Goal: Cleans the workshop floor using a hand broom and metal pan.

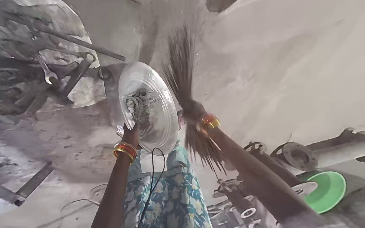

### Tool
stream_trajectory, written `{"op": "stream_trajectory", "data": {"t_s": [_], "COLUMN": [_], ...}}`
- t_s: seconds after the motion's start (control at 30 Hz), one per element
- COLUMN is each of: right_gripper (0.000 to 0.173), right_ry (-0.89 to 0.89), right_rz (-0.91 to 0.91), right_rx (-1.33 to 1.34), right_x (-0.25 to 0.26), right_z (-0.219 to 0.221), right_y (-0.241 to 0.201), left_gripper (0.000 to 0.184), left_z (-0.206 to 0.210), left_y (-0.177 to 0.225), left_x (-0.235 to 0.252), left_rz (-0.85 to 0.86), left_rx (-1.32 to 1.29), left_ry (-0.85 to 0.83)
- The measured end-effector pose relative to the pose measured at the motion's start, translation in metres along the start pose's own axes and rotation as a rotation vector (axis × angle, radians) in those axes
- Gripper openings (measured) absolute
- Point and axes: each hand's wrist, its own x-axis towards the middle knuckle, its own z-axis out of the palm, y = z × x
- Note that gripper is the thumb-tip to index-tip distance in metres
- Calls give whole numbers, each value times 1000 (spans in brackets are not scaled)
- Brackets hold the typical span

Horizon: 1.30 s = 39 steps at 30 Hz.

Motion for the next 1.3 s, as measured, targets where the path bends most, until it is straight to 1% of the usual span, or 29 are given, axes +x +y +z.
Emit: {"op": "stream_trajectory", "data": {"t_s": [0.03, 0.07, 0.1, 0.13, 0.17, 0.23, 0.3, 0.37, 0.47, 0.53, 0.57, 0.63, 0.67, 0.7, 0.77, 0.8, 0.87, 0.9, 0.93, 1.0, 1.03, 1.07, 1.13, 1.17, 1.23, 1.3], "right_gripper": [43, 40, 39, 35, 33, 32, 32, 31, 33, 35, 37, 49, 57, 70, 109, 115, 109, 103, 94, 78, 77, 81, 83, 82, 72, 61], "right_ry": [72, 50, -34, -119, -178, -167, -165, -195, -262, -293, -279, -197, -118, -65, 77, 152, 222, 199, 138, -8, -89, -148, -237, -282, -407, -444], "right_rz": [-103, -132, -92, -29, 29, 109, 141, 199, 284, 306, 299, 339, 379, 457, 564, 592, 592, 593, 599, 600, 581, 552, 486, 474, 376, 232], "right_rx": [-63, -107, -152, -194, -193, -62, 32, 124, 198, 230, 203, 69, 22, -23, -106, -123, -191, -207, -199, -150, -133, -126, -80, -50, -66, 14], "right_x": [44, 82, 109, 125, 137, 144, 125, 92, 45, 10, -8, -37, -50, -55, -46, -33, 2, 18, 29, 40, 43, 45, 39, 30, 12, -18], "right_z": [9, 14, 14, 14, 18, 38, 52, 56, 50, 44, 43, 36, 30, 17, -10, -22, -43, -48, -48, -29, -11, 13, 61, 75, 89, 96], "right_y": [2, -6, -21, -33, -36, -9, 19, 31, 27, 26, 32, 46, 52, 50, 58, 68, 93, 98, 97, 84, 80, 80, 86, 82, 64, 49], "left_gripper": [64, 63, 64, 66, 67, 68, 68, 69, 71, 69, 67, 68, 67, 64, 63, 66, 69, 70, 69, 67, 66, 65, 63, 62, 64, 64], "left_z": [0, -1, -1, 0, 0, -2, -4, -6, -12, -13, -13, -15, -14, -13, -11, -9, -6, -5, -4, -2, -1, 0, 3, 4, 5, 4], "left_y": [-1, -1, -1, -1, -1, -1, 0, 2, 6, 9, 12, 10, 8, 6, 5, 5, 3, 3, 2, 2, 1, 1, -2, -1, -1, -3], "left_x": [-1, -2, -2, -1, 0, 3, 5, 6, 8, 4, 2, 6, 6, 6, 6, 6, 6, 6, 5, 4, 4, 2, -2, -3, -4, -2], "left_rz": [-4, -19, -46, -72, -87, -86, -70, -60, -57, -72, -79, -82, -83, -82, -88, -106, -130, -135, -135, -126, -123, -124, -115, -104, -84, -91], "left_rx": [-25, -45, -66, -72, -72, -63, -68, -59, -34, -34, -22, -30, -41, -48, -76, -89, -96, -102, -102, -98, -99, -109, -97, -88, -78, -99], "left_ry": [-11, -21, -26, -31, -31, -26, -35, -62, -90, -99, -104, -106, -104, -98, -88, -83, -51, -37, -24, -15, -13, -15, -6, -3, 0, -2]}}
